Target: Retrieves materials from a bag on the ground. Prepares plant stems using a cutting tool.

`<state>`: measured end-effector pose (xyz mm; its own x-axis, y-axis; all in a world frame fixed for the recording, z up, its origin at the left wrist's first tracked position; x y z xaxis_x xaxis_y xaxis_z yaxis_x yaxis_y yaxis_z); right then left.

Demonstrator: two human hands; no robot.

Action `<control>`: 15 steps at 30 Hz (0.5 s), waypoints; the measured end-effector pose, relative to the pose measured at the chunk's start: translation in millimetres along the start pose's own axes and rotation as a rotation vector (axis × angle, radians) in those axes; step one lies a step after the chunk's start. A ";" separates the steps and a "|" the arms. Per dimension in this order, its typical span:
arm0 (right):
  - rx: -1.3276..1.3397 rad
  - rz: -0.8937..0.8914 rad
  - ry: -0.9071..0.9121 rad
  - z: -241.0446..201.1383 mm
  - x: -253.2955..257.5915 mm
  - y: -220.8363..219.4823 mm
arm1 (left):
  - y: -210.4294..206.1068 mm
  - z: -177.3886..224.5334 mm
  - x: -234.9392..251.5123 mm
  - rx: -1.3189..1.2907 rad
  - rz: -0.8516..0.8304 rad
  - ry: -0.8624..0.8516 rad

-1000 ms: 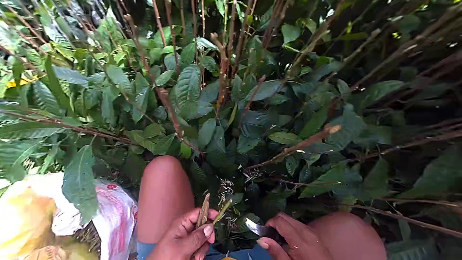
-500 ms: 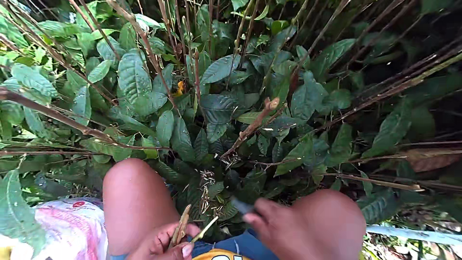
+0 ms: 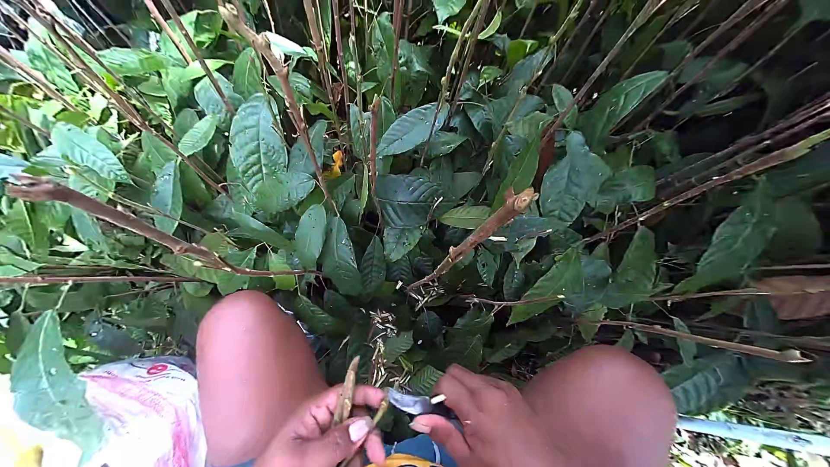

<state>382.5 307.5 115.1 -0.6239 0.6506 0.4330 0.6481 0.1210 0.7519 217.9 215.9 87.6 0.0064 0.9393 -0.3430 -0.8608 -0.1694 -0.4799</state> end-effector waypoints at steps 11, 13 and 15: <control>0.010 -0.070 0.103 -15.8 1.5 -19.5 | -2.9 -15.9 8.2 -0.222 -0.036 0.045; 0.001 -0.053 0.111 -14.0 2.3 -18.8 | -2.1 -15.4 5.5 -0.239 -0.040 0.049; -0.012 -0.013 0.073 -4.5 -0.1 -15.3 | -0.3 -14.5 1.9 -0.234 -0.028 0.051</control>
<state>370.7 302.2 105.8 -0.6627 0.5924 0.4581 0.6350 0.1201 0.7632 225.5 213.4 75.5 0.0597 0.9293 -0.3644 -0.7188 -0.2133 -0.6617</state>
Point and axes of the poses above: each hand's wrist, its own x-axis towards the middle knuckle, its own y-axis out of the back of the hand, z = x × y, the point moved 8 cm from there along x, towards the middle knuckle, and after that the axes turned 13 degrees about z, right-handed, at the moved point
